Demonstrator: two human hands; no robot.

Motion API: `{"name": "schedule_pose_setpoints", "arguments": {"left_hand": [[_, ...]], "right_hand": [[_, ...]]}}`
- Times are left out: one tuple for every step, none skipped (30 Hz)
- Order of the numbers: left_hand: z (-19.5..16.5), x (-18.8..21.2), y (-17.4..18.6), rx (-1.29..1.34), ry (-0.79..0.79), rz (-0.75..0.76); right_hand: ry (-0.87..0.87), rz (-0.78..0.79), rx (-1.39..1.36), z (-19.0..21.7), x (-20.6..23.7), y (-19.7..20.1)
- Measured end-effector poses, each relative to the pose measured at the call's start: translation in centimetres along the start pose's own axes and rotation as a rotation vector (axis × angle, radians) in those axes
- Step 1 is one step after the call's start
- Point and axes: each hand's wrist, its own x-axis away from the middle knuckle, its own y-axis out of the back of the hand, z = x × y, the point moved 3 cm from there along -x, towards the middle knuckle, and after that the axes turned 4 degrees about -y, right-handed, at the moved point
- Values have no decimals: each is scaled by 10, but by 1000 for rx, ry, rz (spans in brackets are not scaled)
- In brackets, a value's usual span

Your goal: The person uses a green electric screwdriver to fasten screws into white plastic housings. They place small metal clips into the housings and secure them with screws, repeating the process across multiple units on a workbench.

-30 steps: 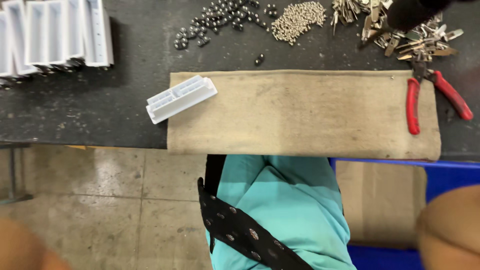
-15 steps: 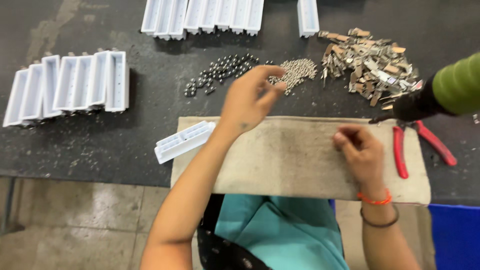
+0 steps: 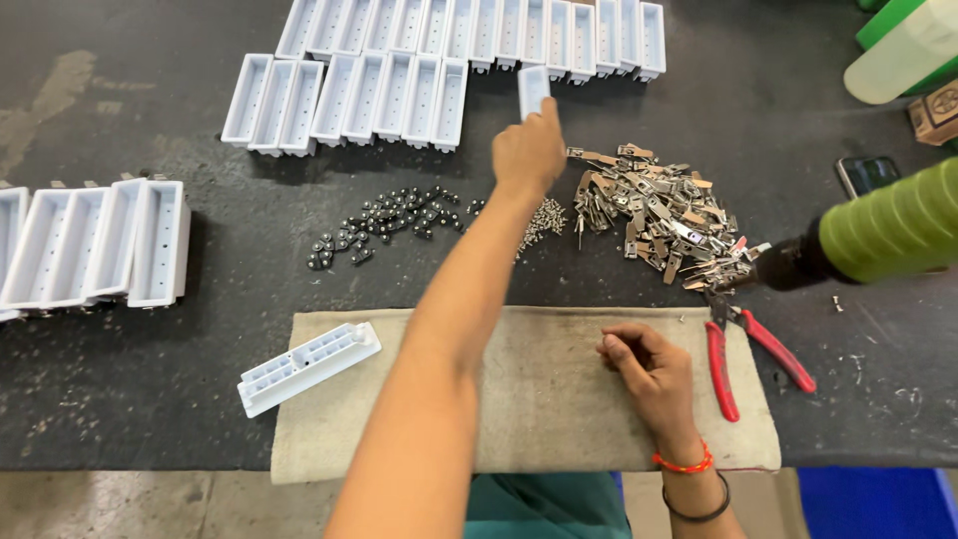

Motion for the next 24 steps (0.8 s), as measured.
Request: {"name": "schedule_pose_setpoints", "arguments": {"left_hand": [[5, -2, 6, 141, 68, -84], [13, -2, 12, 281, 135, -170], [21, 1, 22, 426, 203, -262], [29, 7, 27, 863, 291, -166], [35, 21, 31, 1296, 366, -48], [42, 42, 39, 1419, 386, -2], [47, 73, 45, 1537, 408, 43], [48, 106, 50, 1543, 337, -32], [50, 146, 49, 1534, 428, 64], [49, 184, 46, 1643, 459, 111], [46, 217, 43, 1653, 421, 102], [42, 248, 37, 1669, 500, 139], [39, 273, 30, 1687, 580, 178], [35, 290, 25, 1680, 569, 207], [31, 304, 21, 1678, 559, 239], [27, 312, 18, 1680, 550, 271], [26, 316, 19, 1525, 462, 276], [24, 316, 21, 1370, 372, 282], [23, 314, 23, 1213, 279, 286], [23, 311, 26, 954, 207, 291], [24, 307, 29, 697, 139, 289], [25, 304, 33, 436, 71, 283], [26, 302, 35, 338, 74, 313], [28, 300, 37, 236, 78, 342]], "right_hand": [[-1, -1, -19, -1, 0, 0], [-1, 0, -37, -2, 0, 0], [6, 1, -52, -2, -1, 1], [22, 5, -46, -2, -1, 1], [36, 6, -42, -2, -1, 1], [45, 9, -44, -2, -1, 1], [38, -3, -47, -3, 0, 2], [30, -12, -55, -3, 0, 2], [20, -19, -64, -2, 0, 2], [-5, -41, -87, -1, 0, 2], [-32, -63, -108, 2, 0, 4], [-60, -86, -128, 5, -1, 5], [46, -96, -131, 15, -3, 6], [151, -110, -133, 26, -6, 9], [256, -125, -130, 39, -8, 11], [296, -75, -392, 53, -12, 16], [333, -24, -656, 69, -17, 21], [372, 18, -858, 88, -19, 28], [462, 16, -799, 109, -18, 34], [553, 18, -754, 131, -17, 40], [642, 26, -699, 155, -17, 44], [675, 44, -611, 176, -16, 44], [703, 62, -523, 196, -15, 42], [724, 86, -443, 214, -14, 40]]}}
